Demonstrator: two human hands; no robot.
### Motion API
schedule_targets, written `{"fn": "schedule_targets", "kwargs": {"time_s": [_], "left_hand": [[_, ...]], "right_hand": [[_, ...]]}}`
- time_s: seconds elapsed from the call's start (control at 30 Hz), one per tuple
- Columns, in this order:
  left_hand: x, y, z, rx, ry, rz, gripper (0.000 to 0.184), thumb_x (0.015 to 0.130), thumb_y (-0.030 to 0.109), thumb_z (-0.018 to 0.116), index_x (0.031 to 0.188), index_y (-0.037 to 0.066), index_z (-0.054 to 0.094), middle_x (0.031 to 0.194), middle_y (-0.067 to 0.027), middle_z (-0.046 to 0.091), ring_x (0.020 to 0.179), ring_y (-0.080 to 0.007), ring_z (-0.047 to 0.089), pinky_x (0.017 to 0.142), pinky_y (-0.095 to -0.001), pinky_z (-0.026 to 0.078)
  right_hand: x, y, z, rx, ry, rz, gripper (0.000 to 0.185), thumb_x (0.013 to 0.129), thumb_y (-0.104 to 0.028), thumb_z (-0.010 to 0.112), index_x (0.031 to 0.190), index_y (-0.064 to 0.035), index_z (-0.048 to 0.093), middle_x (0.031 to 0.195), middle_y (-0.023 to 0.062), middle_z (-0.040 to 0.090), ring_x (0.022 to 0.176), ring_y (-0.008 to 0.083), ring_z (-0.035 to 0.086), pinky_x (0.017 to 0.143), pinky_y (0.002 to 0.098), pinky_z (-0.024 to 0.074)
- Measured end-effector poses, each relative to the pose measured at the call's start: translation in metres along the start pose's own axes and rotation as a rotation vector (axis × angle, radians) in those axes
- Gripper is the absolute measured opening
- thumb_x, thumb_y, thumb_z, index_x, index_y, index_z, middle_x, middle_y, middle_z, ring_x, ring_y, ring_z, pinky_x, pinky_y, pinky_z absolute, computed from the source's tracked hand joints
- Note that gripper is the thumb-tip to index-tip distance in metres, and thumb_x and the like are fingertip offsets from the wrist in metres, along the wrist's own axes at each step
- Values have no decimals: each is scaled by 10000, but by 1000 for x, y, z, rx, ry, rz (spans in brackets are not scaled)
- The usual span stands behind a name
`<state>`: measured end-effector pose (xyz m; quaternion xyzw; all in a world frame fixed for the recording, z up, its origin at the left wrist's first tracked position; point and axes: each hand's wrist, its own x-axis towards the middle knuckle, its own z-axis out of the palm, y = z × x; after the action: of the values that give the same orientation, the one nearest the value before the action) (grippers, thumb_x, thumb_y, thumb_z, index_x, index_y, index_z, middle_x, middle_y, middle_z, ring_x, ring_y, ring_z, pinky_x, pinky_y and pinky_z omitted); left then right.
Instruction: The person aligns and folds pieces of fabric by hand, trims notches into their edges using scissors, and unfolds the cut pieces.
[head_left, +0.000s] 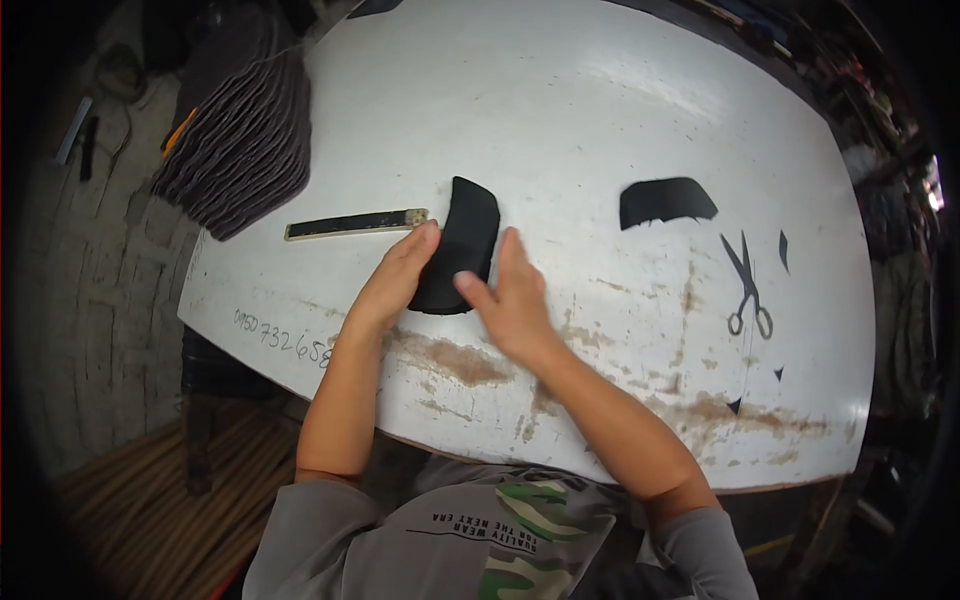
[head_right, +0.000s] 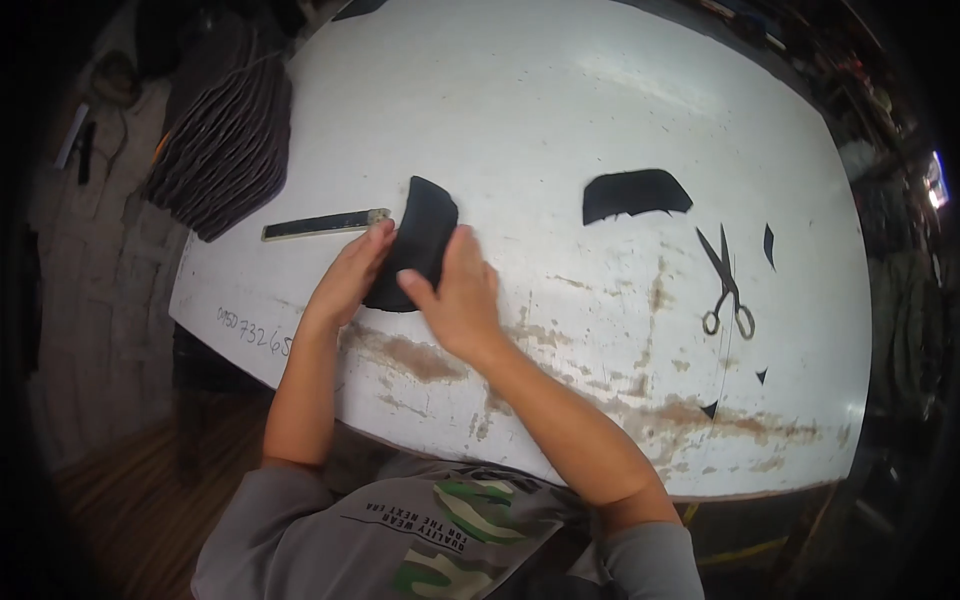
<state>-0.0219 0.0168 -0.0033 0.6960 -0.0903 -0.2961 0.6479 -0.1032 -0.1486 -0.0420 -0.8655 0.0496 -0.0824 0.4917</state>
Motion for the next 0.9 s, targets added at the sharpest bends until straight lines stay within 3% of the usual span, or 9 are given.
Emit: {"fn": "schedule_targets", "kwargs": {"time_s": [0.07,0.13,0.17,0.27,0.4,0.57,0.77,0.87,0.9], "left_hand": [[2,6,6,-11,-31,-15,866,973,594,452,1486,-77,261,1522,-227,334,1439,-265,289,1182,-368,220],[1,7,9,18,3,-16,846,978,591,445,1476,-76,296,1494,-210,389,1408,-251,347,1169,-355,249],[3,1,10,-26,50,42,680,1005,514,466,1352,-70,498,1313,-152,572,1228,-212,523,1075,-316,362],[12,-20,-2,-39,89,32,627,1009,372,525,1411,-94,408,1342,-159,552,1224,-205,530,1054,-303,388],[0,-5,13,-78,57,43,602,942,67,537,1462,-113,293,1396,-169,513,1241,-193,523,1034,-283,412],[6,-12,12,-42,36,44,631,888,-79,478,1470,-130,240,1410,-189,497,1236,-191,530,1013,-274,432],[10,-5,27,4,93,66,644,877,-73,480,1470,-134,236,1424,-205,478,1269,-207,506,1029,-285,416],[30,-14,19,21,124,111,652,864,-55,494,1464,-136,251,1422,-208,479,1265,-215,506,1030,-288,412],[32,-10,21,38,122,118,653,861,-48,496,1462,-136,258,1421,-210,480,1264,-217,508,1027,-289,413]], "right_hand": [[-5,-10,15,-145,8,-41,951,921,-480,585,1459,165,141,1484,360,298,1426,435,266,1156,488,189],[-5,-11,28,-247,33,-57,954,922,-453,599,1464,160,110,1472,359,315,1391,441,322,1137,471,245],[-5,-10,31,-300,40,-69,956,922,-439,605,1467,158,95,1466,359,323,1374,443,350,1127,462,273],[-2,-23,-2,129,-85,68,879,916,-307,644,1482,138,140,1528,338,237,1434,366,302,1112,347,321],[-8,-27,-31,614,-241,456,828,902,-146,617,1505,106,108,1565,301,194,1472,326,222,1161,349,249],[-6,-16,-21,822,-220,341,802,883,-19,574,1510,96,87,1579,274,181,1491,259,174,1174,308,212],[12,-22,-23,441,-326,369,803,881,-8,554,1521,82,78,1329,221,540,1161,234,562,959,271,440],[28,-4,-5,389,-218,264,780,882,-13,553,1519,85,113,1136,161,616,948,203,595,825,271,479],[33,-7,-8,386,-232,282,765,883,-12,552,1515,88,131,1167,170,605,988,208,591,850,278,476]]}}
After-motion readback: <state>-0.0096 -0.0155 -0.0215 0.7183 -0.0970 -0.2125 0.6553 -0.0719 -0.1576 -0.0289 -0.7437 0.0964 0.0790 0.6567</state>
